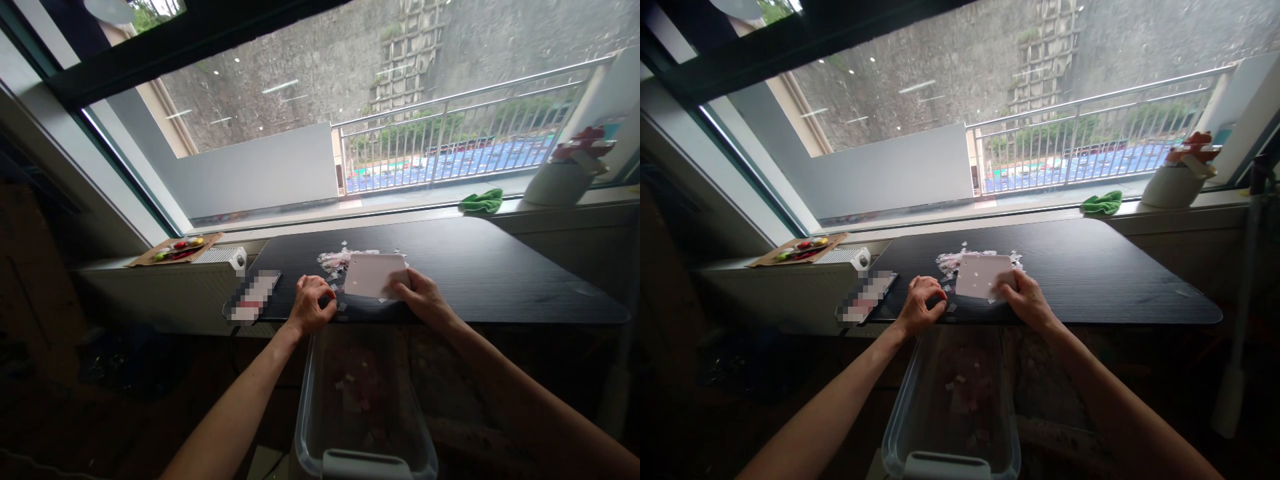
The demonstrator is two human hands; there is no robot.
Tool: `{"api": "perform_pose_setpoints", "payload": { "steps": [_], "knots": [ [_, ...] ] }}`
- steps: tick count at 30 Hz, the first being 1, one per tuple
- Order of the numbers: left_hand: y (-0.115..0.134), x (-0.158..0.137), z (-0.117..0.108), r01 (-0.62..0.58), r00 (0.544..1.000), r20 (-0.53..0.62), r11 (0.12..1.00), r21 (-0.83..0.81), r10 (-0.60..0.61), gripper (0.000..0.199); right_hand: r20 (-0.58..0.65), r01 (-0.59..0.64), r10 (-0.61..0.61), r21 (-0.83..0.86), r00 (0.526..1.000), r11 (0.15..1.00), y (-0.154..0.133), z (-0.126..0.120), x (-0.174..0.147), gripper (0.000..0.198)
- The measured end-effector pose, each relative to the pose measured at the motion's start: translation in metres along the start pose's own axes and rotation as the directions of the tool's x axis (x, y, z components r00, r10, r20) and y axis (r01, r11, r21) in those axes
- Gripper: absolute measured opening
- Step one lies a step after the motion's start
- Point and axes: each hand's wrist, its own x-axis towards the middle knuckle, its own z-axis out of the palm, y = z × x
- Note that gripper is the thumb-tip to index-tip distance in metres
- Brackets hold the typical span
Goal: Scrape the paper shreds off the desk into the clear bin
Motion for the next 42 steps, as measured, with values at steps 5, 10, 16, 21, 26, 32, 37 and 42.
{"api": "perform_pose_setpoints", "payload": {
  "steps": [5, 10, 16, 21, 26, 32, 37, 42],
  "knots": [
    [0.0, 0.001, -0.001, 0.017, 1.0, -0.023, 1.0, -0.024, -0.017, 0.005, 0.117, 0.029, -0.026, -0.027, 0.993, 0.999, -0.004, 0.003, 0.0, 0.019],
    [-0.001, 0.001, 0.001, 0.027, 0.999, -0.026, 0.999, -0.025, -0.028, 0.006, -0.024, 0.037, -0.042, -0.18, 0.999, 0.983, -0.008, -0.029, -0.013, 0.018],
    [-0.001, 0.001, 0.001, 0.018, 0.999, -0.038, 0.999, -0.033, -0.019, 0.008, -0.229, 0.04, -0.216, -0.595, 0.949, 0.803, 0.001, -0.065, -0.048, 0.02],
    [-0.002, 0.001, 0.002, 0.016, 0.999, -0.034, 1.0, -0.026, -0.016, 0.008, -0.132, 0.145, -0.272, -0.588, 0.953, 0.795, 0.003, -0.033, -0.065, 0.024],
    [-0.003, 0.001, 0.003, 0.013, 0.998, -0.057, 0.999, -0.032, -0.015, 0.008, -0.063, 0.265, -0.363, -0.571, 0.93, 0.777, -0.003, -0.022, -0.065, 0.022],
    [-0.002, 0.0, 0.004, 0.01, 0.998, -0.064, 0.999, -0.045, -0.013, 0.008, -0.154, 0.251, -0.537, -0.757, 0.829, 0.604, 0.003, -0.052, -0.077, 0.028],
    [-0.002, 0.001, 0.004, 0.02, 0.998, -0.059, 0.999, -0.039, -0.022, 0.008, 0.032, 0.416, -0.633, -0.779, 0.773, 0.469, -0.003, -0.034, -0.095, 0.023],
    [-0.002, 0.0, 0.004, 0.02, 0.997, -0.072, 0.999, -0.032, -0.022, 0.008, 0.081, 0.503, -0.642, -0.699, 0.762, 0.508, -0.013, -0.001, -0.096, 0.015]
  ]
}}
